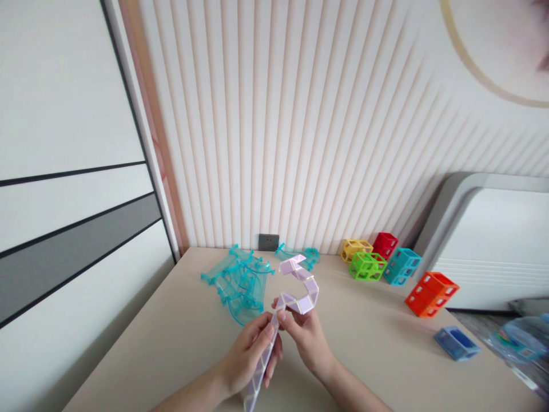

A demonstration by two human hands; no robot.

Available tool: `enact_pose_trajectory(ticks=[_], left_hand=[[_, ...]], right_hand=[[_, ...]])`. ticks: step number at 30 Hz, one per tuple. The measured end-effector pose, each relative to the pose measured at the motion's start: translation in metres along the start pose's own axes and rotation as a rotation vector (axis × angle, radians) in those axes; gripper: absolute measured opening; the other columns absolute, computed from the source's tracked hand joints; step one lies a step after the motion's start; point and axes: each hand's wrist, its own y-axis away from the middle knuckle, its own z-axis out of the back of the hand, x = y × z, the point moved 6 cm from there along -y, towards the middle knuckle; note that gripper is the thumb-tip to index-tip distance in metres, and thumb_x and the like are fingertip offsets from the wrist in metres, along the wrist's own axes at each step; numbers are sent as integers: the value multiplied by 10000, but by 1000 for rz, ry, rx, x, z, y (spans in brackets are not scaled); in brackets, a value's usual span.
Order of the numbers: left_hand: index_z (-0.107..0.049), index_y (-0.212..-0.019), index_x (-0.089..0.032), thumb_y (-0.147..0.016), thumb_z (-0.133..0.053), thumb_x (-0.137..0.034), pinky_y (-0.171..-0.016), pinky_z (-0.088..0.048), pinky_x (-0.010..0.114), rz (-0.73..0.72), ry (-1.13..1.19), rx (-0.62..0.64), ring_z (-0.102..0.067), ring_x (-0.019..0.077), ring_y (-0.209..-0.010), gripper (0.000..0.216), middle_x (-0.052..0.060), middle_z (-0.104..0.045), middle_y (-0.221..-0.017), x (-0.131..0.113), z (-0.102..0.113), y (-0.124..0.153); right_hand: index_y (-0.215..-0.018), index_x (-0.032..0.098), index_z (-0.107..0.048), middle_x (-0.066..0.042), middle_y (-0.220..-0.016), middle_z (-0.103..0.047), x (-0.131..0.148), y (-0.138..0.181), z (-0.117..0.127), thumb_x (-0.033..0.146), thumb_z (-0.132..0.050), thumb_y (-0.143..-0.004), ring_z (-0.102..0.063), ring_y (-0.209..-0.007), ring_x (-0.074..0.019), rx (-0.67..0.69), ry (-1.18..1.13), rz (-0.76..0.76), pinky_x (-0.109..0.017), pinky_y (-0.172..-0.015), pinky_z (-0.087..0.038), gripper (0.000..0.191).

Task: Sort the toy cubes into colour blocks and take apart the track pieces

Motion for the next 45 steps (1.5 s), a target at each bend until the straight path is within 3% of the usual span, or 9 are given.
enact_pose_trajectory(ticks=[5,11,15,21,26,34,38,42,45], left_hand=[[-537,-1154,-180,-938,-503,-644,-361,-471,195,31,5,-58,-553,94,-357,512,-30,-630,-626,1,2,-4],[-556,-1053,-191,-889,-568,-662,-331,-447,188,46,27,-198,-558,88,-359,499,-35,-637,-687,4,11,-9],[-548,-968,-182,-891,-581,-644,-352,-471,194,77,47,-211,-580,90,-381,470,-30,-644,-709,7,15,-9],[-493,-1055,-219,-894,-535,-686,-345,-484,225,123,132,-206,-585,131,-353,496,-52,-645,-611,13,15,-7],[-498,-923,-207,-899,-477,-712,-299,-406,199,176,199,-124,-520,120,-297,505,-36,-642,-543,16,13,-6],[-546,-860,-192,-912,-412,-723,-299,-317,177,268,317,15,-410,92,-286,550,-31,-591,-467,21,16,-3],[-559,-860,-189,-918,-424,-705,-296,-297,180,279,383,132,-398,96,-280,536,-45,-547,-438,28,20,-4],[-568,-798,-188,-934,-387,-690,-297,-315,205,260,418,335,-382,110,-284,551,-33,-530,-418,30,12,-3],[-578,-788,-193,-952,-364,-667,-313,-316,216,245,447,394,-358,113,-284,546,-39,-508,-405,25,7,0]], right_hand=[[-937,145,-727,-27,-671,-661,-13,-1,-12,654,-732,-777,-503,-413,-110,139,46,-102,-278,-469,-489,533],[-878,152,-741,-51,-740,-700,-7,-7,-2,660,-711,-794,-644,-702,-205,-6,24,-40,-327,-723,-552,515],[-786,155,-728,-39,-734,-700,-11,-10,5,590,-741,-800,-628,-715,-197,-72,-19,-85,-308,-734,-526,435],[-764,158,-719,-35,-763,-710,-4,-9,1,577,-746,-799,-636,-764,-206,-39,-1,-91,-315,-789,-506,421],[-793,160,-720,-26,-738,-701,5,-11,0,594,-742,-793,-628,-744,-209,58,13,-39,-326,-779,-508,435],[-973,194,-759,-52,-922,-756,20,-10,-1,580,-660,-878,-666,-919,-267,202,24,-11,-405,-948,-483,410],[-1027,209,-754,-55,-972,-751,18,-7,-1,591,-616,-905,-658,-949,-271,232,40,-6,-414,-969,-473,424],[-1037,214,-756,-56,-967,-742,7,-6,6,593,-567,-935,-638,-981,-274,228,81,8,-391,-939,-479,436],[-1032,198,-753,-62,-961,-734,4,-5,6,598,-532,-952,-625,-978,-275,260,68,11,-395,-933,-471,464]])
